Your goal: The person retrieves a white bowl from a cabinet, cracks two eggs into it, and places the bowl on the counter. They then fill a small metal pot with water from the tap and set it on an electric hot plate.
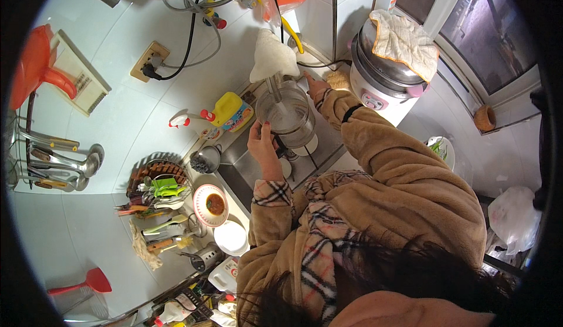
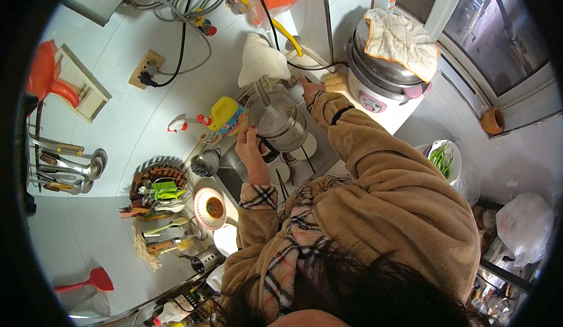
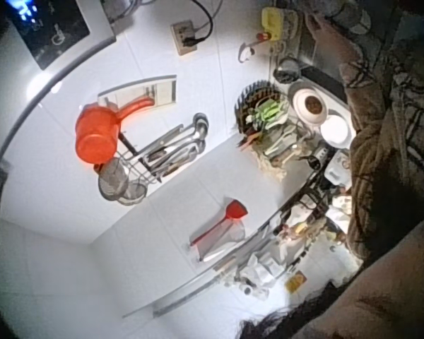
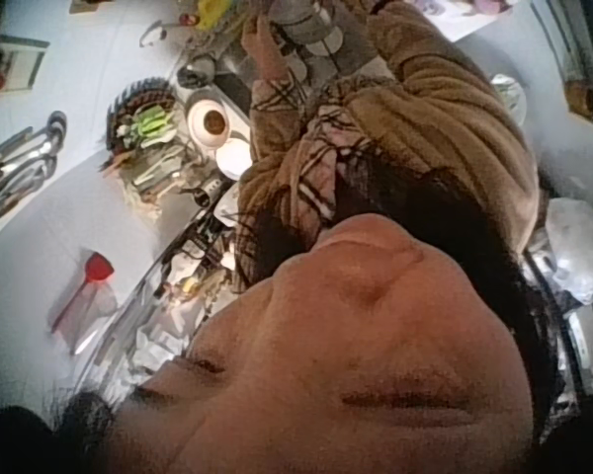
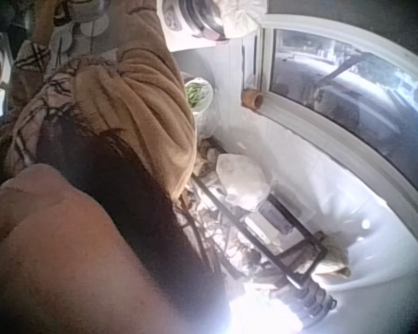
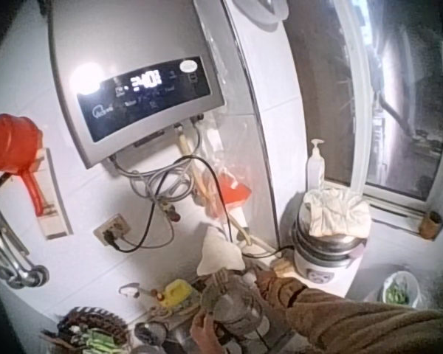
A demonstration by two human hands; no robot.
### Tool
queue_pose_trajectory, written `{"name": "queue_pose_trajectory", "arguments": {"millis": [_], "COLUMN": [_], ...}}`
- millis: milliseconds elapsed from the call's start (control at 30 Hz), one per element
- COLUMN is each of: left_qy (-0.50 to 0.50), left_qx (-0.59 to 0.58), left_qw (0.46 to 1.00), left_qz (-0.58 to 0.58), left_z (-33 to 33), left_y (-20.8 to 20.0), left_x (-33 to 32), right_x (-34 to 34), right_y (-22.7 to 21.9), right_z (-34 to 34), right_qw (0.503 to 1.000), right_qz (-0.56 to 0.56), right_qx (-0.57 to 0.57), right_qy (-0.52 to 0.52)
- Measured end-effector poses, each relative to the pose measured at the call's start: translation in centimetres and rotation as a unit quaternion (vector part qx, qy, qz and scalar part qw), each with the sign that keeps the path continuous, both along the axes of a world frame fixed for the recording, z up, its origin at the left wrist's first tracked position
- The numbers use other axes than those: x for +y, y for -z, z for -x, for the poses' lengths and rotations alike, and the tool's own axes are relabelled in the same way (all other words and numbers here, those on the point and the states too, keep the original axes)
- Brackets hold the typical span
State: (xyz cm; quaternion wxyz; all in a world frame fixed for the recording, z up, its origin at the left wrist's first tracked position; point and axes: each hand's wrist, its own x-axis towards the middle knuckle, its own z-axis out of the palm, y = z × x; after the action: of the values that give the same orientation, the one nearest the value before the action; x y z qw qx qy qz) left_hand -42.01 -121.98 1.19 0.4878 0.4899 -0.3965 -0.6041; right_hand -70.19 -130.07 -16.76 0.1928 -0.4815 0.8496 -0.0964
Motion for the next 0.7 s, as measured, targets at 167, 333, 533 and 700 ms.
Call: {"name": "queue_pose_trajectory", "arguments": {"millis": [167,333,533,700], "left_qy": [-0.009,-0.008,0.061,-0.001], "left_qx": [-0.007,-0.026,-0.022,-0.033], "left_qw": [1.000,1.000,0.997,0.998], "left_qz": [-0.001,-0.001,0.036,0.046], "left_z": [0.1,0.1,-0.2,0.2], "left_y": [-0.3,-0.7,-1.9,-1.1], "left_x": [0.1,0.4,1.2,0.7], "right_x": [-0.5,-0.6,-1.3,-1.1], "right_y": [0.5,0.3,0.7,3.5], "right_z": [0.2,-0.7,-1.9,-1.9], "right_qw": [0.998,0.931,0.966,0.969], "right_qz": [0.008,0.107,0.110,0.171], "right_qx": [-0.057,-0.263,-0.144,-0.084], "right_qy": [0.024,0.229,0.184,0.158]}}
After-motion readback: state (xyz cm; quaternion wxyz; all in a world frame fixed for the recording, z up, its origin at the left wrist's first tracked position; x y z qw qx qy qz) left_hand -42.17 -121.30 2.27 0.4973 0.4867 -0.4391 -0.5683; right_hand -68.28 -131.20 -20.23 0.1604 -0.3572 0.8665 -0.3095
